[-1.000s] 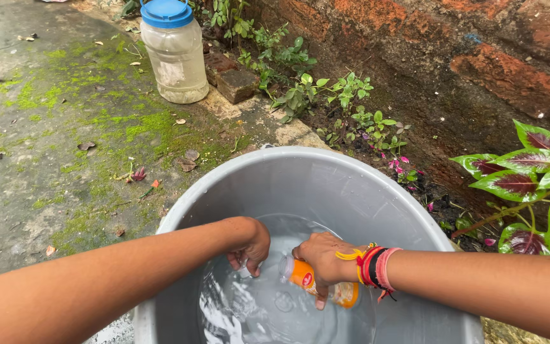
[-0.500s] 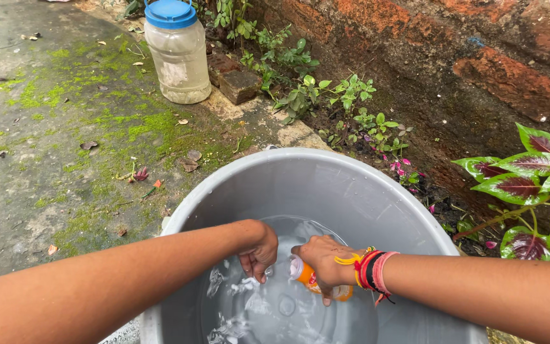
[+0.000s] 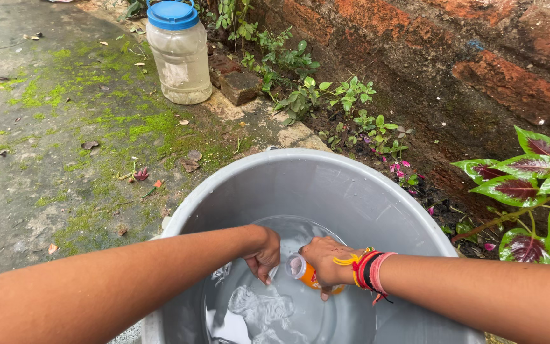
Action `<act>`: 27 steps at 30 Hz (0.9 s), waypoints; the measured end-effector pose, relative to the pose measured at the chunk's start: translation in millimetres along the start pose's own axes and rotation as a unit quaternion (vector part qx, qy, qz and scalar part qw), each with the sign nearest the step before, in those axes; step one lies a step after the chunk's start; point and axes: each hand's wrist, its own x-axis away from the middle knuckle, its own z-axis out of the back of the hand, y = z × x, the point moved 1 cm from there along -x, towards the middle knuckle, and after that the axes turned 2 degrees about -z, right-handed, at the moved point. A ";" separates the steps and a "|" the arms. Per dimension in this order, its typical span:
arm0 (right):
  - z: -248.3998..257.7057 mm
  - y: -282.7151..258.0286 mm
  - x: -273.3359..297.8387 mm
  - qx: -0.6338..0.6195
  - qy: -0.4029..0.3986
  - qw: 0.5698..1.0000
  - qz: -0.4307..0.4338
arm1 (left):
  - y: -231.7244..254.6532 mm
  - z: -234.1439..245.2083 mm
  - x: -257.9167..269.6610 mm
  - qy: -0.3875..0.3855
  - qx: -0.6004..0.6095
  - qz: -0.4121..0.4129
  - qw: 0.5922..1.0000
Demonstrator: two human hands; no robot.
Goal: The person fills an orange bottle with water from a gray bucket, then uses the bottle to water a plant next to a brick wall.
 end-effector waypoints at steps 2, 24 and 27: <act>2.1 -2.6 0.3 0.019 0.003 1.000 -0.002 | 0.8 2.6 5.3 0.037 0.028 0.001 0.999; -0.6 -5.3 -16.7 0.020 0.027 0.999 -0.032 | 6.5 22.5 13.1 -0.017 0.026 0.028 0.999; 14.5 -4.8 -3.8 -0.024 0.055 0.998 0.017 | 23.4 28.5 72.9 0.029 0.107 0.002 0.994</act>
